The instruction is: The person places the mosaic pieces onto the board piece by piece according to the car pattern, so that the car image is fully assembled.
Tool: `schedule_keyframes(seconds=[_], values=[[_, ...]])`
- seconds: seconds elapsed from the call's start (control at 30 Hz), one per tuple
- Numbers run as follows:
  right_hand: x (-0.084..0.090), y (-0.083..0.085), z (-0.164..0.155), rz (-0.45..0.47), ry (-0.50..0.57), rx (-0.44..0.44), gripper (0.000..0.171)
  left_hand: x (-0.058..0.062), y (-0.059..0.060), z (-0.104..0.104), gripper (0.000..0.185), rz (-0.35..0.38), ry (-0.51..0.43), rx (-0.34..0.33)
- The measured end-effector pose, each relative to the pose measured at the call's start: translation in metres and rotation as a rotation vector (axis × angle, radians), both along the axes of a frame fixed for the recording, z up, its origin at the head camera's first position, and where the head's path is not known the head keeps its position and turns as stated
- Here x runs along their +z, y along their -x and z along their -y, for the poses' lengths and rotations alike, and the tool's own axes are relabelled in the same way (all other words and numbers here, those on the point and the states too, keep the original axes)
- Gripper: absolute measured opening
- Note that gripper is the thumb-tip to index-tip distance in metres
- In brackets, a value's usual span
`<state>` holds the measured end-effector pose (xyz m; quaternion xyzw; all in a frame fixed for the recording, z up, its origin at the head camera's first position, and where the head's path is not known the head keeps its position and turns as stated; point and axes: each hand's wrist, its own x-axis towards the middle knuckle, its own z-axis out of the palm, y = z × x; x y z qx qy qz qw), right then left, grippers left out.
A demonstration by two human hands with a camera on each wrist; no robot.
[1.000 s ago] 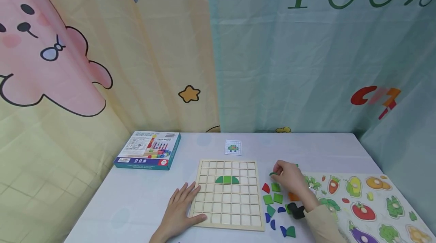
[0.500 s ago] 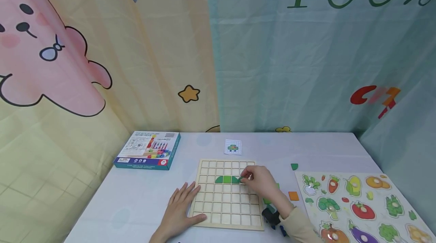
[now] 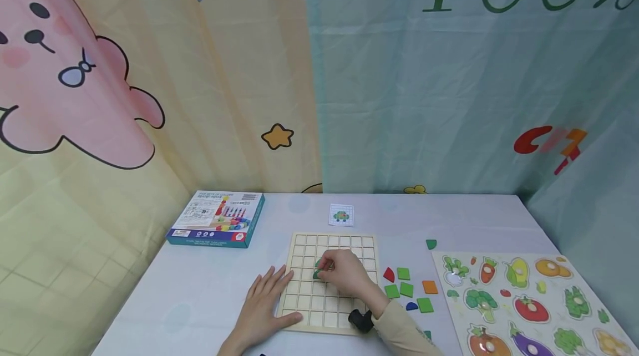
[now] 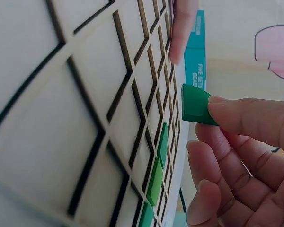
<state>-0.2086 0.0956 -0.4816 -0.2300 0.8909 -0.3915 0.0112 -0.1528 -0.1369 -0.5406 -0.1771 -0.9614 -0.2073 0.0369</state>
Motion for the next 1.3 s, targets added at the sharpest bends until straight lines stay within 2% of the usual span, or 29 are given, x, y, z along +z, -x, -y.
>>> schedule_keyframes(seconds=[0.4,0.97,1.3], values=[[-0.011,0.005,0.023,0.016,-0.01,-0.004,0.012,-0.002,0.0,0.001,0.092,-0.003,-0.008,-0.001],[-0.014,0.013,0.026,0.035,-0.042,-0.002,0.01,-0.003,0.0,0.001,0.091,-0.028,-0.036,-0.01],[-0.012,0.011,0.025,0.027,-0.079,0.0,0.006,-0.003,0.0,0.001,0.091,-0.025,-0.024,-0.009]])
